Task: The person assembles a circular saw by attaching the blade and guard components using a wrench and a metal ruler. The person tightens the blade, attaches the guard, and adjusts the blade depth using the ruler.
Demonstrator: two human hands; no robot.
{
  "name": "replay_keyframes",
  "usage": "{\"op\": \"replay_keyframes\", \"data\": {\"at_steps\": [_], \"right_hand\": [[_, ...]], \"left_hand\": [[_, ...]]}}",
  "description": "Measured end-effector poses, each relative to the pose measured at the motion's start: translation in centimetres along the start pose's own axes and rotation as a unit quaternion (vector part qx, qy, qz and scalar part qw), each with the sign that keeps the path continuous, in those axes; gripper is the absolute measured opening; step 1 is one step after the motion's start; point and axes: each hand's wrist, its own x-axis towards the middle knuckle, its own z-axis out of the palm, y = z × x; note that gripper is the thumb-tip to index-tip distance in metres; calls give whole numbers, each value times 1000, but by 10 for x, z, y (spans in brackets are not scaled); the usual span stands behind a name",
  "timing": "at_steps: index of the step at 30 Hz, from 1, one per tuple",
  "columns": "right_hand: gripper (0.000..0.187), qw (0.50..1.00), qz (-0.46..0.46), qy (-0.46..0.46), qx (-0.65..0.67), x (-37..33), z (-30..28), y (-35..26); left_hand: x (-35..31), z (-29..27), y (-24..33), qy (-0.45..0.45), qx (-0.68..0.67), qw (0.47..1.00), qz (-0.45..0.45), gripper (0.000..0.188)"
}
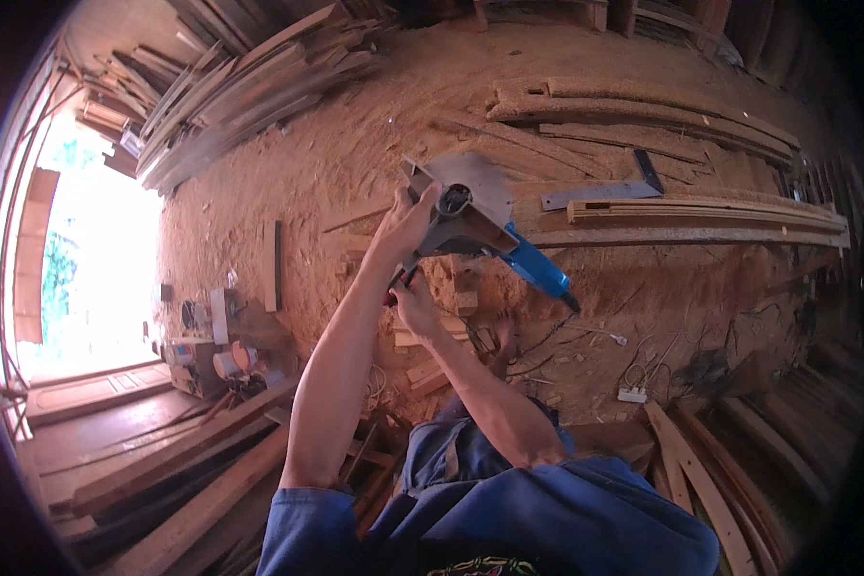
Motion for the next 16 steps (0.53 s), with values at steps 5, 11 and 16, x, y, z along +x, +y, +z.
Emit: {"op": "replay_keyframes", "data": {"at_steps": [5, 11, 16], "right_hand": [[20, 991, -46, -113, -51, 0, -11, -2], [41, 990, 2, -82, -118, 3, -7, -8], [51, 972, -28, -133, -191, 3, -18, -14]], "left_hand": [[-17, 15, 38, 106, 56, 989, -90, 88], [-27, 4, 57, 98, 98, 988, -65, 88], [-28, -4, 63, 50, 111, 988, -91, 92]]}}
